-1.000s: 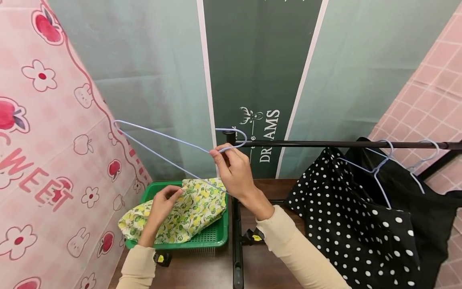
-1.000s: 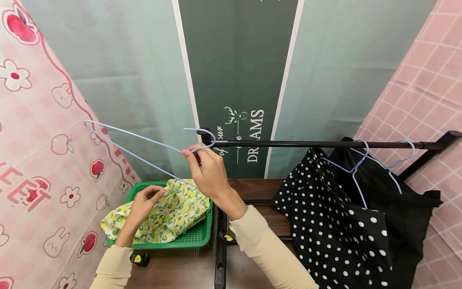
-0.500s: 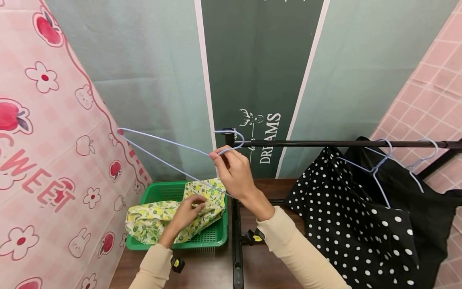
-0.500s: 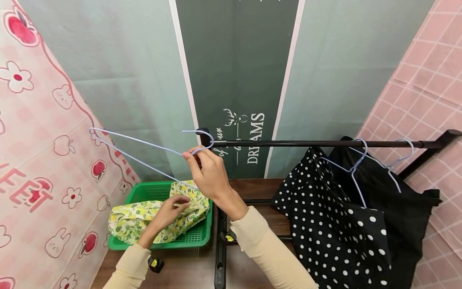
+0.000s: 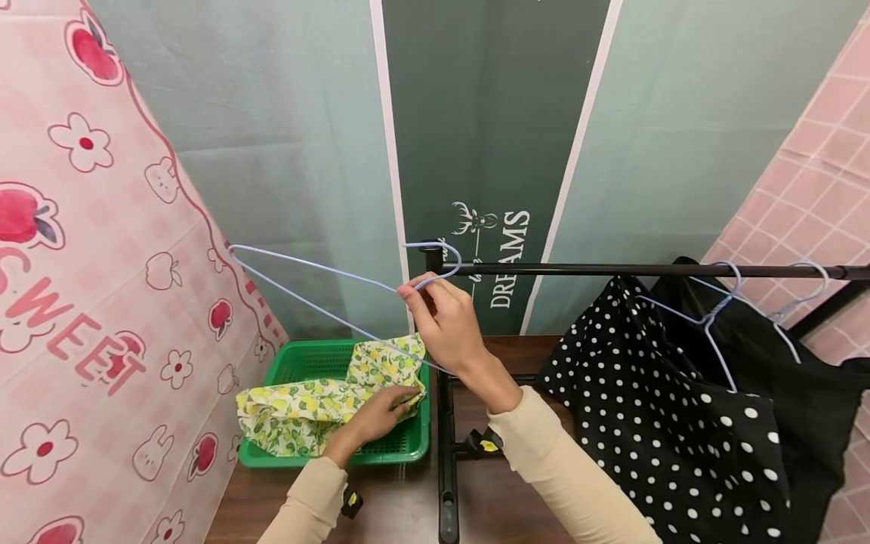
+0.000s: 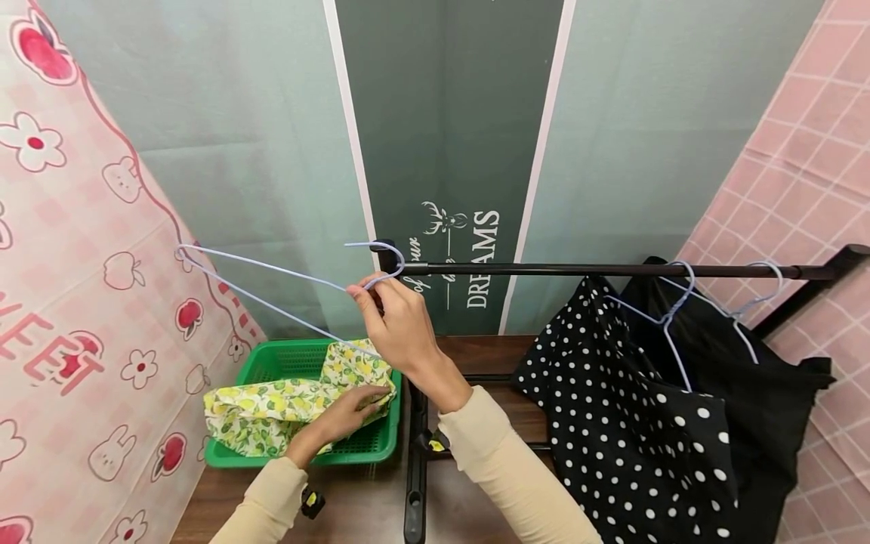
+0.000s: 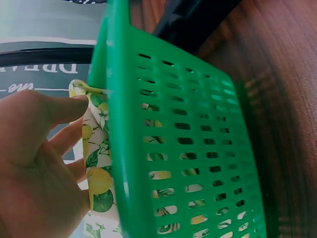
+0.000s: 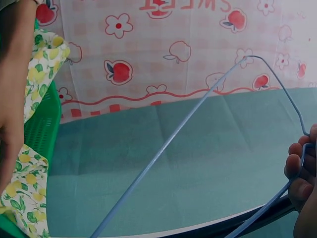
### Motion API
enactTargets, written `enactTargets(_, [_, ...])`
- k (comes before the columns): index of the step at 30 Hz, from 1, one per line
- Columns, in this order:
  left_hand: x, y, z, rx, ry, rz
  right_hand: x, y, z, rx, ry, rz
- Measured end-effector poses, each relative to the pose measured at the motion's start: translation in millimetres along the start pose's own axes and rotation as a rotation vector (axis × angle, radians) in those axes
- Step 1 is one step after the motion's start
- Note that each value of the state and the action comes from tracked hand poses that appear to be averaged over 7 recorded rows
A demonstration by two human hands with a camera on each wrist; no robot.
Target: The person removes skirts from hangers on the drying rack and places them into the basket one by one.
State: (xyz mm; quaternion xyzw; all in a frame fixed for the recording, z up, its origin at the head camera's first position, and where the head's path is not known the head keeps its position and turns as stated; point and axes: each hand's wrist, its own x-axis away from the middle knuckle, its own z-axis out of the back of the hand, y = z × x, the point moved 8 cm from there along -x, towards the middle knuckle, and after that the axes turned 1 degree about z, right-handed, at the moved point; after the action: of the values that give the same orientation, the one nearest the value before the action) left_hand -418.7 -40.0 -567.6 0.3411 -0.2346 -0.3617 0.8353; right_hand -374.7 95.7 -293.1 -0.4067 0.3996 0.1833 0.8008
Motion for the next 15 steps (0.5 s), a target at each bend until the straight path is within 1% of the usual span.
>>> enactTargets(6, [7.6, -10.1, -8.2, 0.044, -0.097, 0.094, 2.1, 2.9, 2.0, 0.019, -0.032, -0.023])
enactTargets(10, [15.0, -15.9, -12.2, 0.035, -0.165, 0.147, 3.4, 4.2, 4.1, 0.029, -0.05, -0.04])
enactTargets(13, [18.1, -19.4, -15.6, 0.017, -0.21, 0.167, 4.4, 4.4, 5.3, 0.041, -0.06, -0.039])
enactTargets(15, [18.4, -20.0, -16.3, 0.009, -0.223, 0.161, 5.2, 4.7, 6.0, 0.049, -0.066, -0.037])
